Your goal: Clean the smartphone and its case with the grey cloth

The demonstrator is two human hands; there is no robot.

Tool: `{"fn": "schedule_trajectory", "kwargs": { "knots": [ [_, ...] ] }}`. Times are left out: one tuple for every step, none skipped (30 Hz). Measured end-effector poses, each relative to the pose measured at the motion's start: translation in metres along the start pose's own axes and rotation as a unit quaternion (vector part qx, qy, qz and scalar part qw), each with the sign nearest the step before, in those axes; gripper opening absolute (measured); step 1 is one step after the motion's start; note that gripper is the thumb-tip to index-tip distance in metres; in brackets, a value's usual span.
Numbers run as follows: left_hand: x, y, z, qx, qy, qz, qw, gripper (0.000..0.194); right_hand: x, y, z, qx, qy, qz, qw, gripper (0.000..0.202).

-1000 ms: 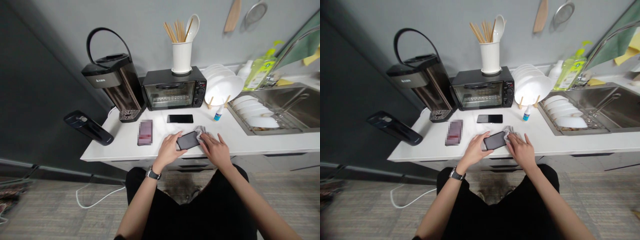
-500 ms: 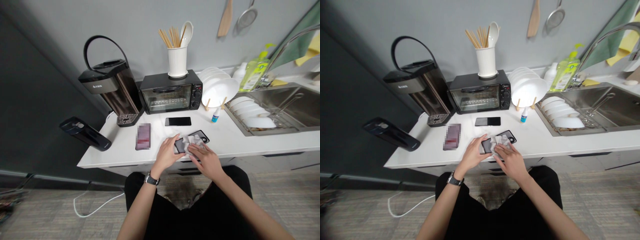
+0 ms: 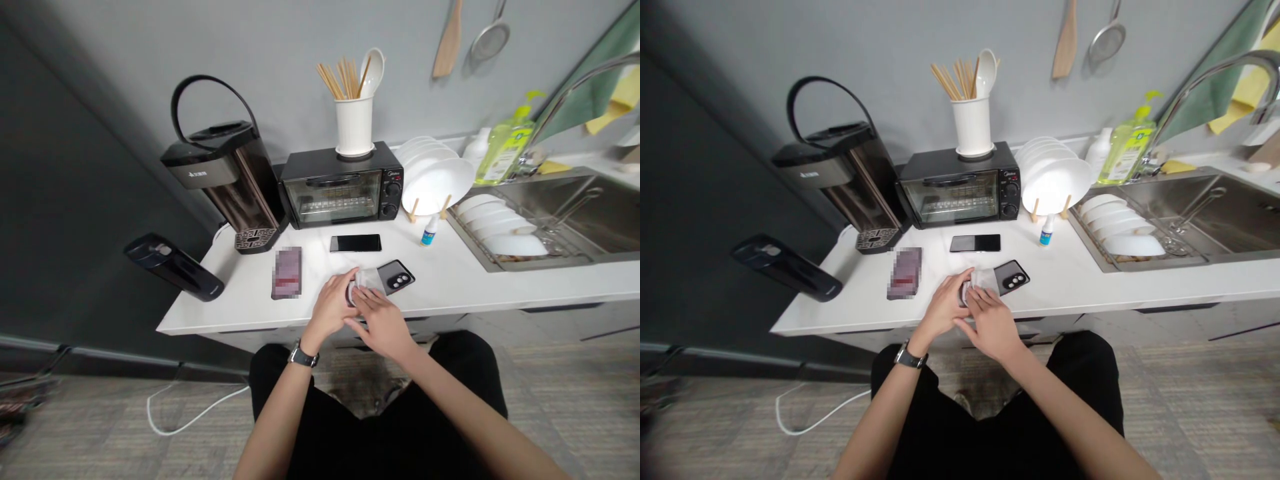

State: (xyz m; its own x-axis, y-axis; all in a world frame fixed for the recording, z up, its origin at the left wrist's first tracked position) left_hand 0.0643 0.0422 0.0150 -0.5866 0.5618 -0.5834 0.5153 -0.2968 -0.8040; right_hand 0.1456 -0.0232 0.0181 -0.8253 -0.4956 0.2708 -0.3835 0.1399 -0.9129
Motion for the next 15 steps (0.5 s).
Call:
{"fn": "schedule_trajectory", "kwargs": {
  "knots": [
    [0.001,0.0,0.0,-0.003,-0.003,0.002,1.0,0.085,-0.001,-0.001,0.006,0.005,-0.005,-0.007,1.0,0.046],
    [0.001,-0.001,0.0,-0.007,-0.004,0.005,1.0,0.088,-0.007,-0.004,0.013,0.009,-0.004,-0.009,1.0,0.043],
    [0.001,-0.001,0.001,-0.01,-0.003,0.009,1.0,0.091,-0.017,-0.009,0.021,0.011,-0.001,-0.005,1.0,0.04],
    [0.001,-0.002,0.001,-0.013,-0.001,0.012,1.0,0.094,-0.03,-0.014,0.028,0.01,0.007,0.004,1.0,0.039],
    [0.0,-0.002,0.0,-0.014,-0.001,0.015,1.0,0.095,-0.046,-0.021,0.035,0.003,0.023,0.018,1.0,0.039],
    [-0.001,-0.002,0.0,-0.014,-0.002,0.016,1.0,0.096,-0.062,-0.027,0.041,-0.008,0.043,0.036,0.998,0.039],
    [-0.001,-0.002,0.0,-0.015,-0.004,0.015,1.0,0.096,-0.077,-0.034,0.044,-0.02,0.062,0.054,0.996,0.039],
    [-0.002,-0.002,0.0,-0.016,-0.004,0.013,1.0,0.095,-0.089,-0.038,0.046,-0.03,0.08,0.068,0.994,0.04],
    [-0.003,-0.002,-0.001,-0.017,-0.004,0.012,1.0,0.094,-0.097,-0.04,0.044,-0.038,0.093,0.077,0.992,0.041],
    [-0.003,-0.003,-0.001,-0.018,-0.003,0.011,1.0,0.094,-0.099,-0.039,0.04,-0.043,0.102,0.081,0.991,0.042],
    [-0.004,-0.003,-0.001,-0.019,-0.001,0.012,1.0,0.093,-0.096,-0.037,0.035,-0.046,0.104,0.079,0.99,0.044],
    [-0.003,-0.003,-0.001,-0.018,0.0,0.014,1.0,0.093,-0.088,-0.032,0.027,-0.048,0.1,0.071,0.991,0.045],
    [-0.002,-0.003,-0.001,-0.014,0.002,0.016,1.0,0.092,-0.075,-0.026,0.019,-0.047,0.088,0.058,0.993,0.046],
    [-0.001,-0.002,-0.001,-0.008,0.005,0.018,1.0,0.091,-0.059,-0.018,0.011,-0.043,0.07,0.041,0.996,0.046],
    [0.0,0.0,-0.001,-0.001,0.007,0.018,1.0,0.09,-0.041,-0.012,0.004,-0.038,0.051,0.024,0.998,0.045]
  ]
}}
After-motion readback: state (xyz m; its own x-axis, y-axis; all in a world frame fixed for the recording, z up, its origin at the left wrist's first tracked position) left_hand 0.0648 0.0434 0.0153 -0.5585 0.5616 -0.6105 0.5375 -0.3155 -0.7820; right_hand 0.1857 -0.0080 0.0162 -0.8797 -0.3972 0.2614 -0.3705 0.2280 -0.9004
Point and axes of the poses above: each hand's wrist, its own z-axis away from the middle knuckle, its own y-axis out of the palm, x = y × z, the point moved 10 cm from there along -z, towards the middle knuckle, and after that the axes turned 10 degrees about x, right-handed, at the moved point
